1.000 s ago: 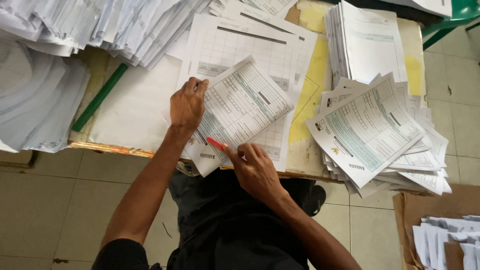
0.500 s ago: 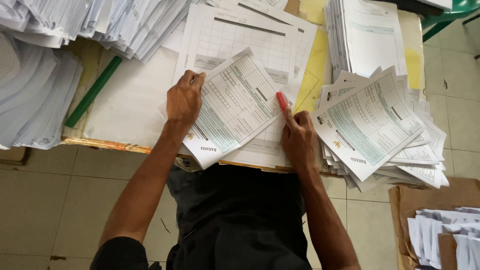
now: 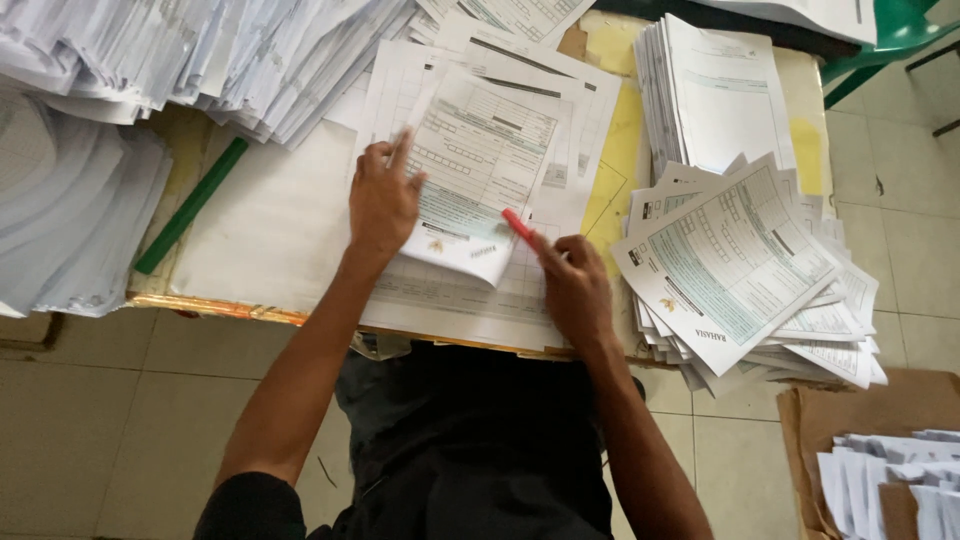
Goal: Marking and sorting printed documents into stacks on a table using a red pen.
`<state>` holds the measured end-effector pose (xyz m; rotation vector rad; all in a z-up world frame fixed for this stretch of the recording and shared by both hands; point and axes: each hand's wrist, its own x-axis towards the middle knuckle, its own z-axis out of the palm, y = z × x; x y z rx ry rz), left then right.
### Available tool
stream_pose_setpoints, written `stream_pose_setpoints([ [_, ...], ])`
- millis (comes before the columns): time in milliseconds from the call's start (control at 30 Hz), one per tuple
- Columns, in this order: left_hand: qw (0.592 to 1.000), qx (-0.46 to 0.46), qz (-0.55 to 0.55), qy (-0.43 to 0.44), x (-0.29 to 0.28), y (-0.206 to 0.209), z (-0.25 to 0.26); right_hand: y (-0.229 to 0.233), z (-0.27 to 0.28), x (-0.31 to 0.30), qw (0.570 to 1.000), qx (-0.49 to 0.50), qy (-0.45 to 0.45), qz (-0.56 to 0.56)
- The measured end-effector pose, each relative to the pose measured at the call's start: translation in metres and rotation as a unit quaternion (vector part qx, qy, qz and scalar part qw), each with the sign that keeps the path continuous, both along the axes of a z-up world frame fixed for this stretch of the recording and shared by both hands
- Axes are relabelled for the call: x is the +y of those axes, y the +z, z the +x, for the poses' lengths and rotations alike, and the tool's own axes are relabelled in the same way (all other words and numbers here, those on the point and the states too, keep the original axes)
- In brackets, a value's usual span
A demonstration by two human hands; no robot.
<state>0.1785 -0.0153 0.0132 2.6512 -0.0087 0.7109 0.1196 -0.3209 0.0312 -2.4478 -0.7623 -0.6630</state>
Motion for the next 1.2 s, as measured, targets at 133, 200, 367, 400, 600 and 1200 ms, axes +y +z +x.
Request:
stream_pose_setpoints([
  [133,0.994,0.025,0.103,0.007,-0.008,0.001,-0.004,-0.036,-0.006,0.002,0.997,0.007,0.018,-0.074],
  [200,0.993,0.003,0.113,0.021,-0.009,-0.002,-0.007,-0.009,-0.037,0.011,0.993,0.046,0.071,-0.087],
  [367,0.995,0.013,0.101,0.003,-0.003,-0.007,-0.005,0.005,-0.081,0.009,0.989,0.086,0.118,-0.040],
  [400,0.995,0.013,0.099,-0.002,-0.002,-0.007,-0.005,0.018,-0.086,0.010,0.987,0.102,0.125,-0.009],
  [600,0.996,0.021,0.084,-0.030,-0.004,0.006,-0.011,0.009,-0.018,-0.010,0.999,0.047,0.019,0.008],
  [1200,0.932,-0.024,-0.345,-0.112,-0.021,0.041,-0.077,0.012,-0.079,-0.027,0.830,0.324,0.068,0.449],
])
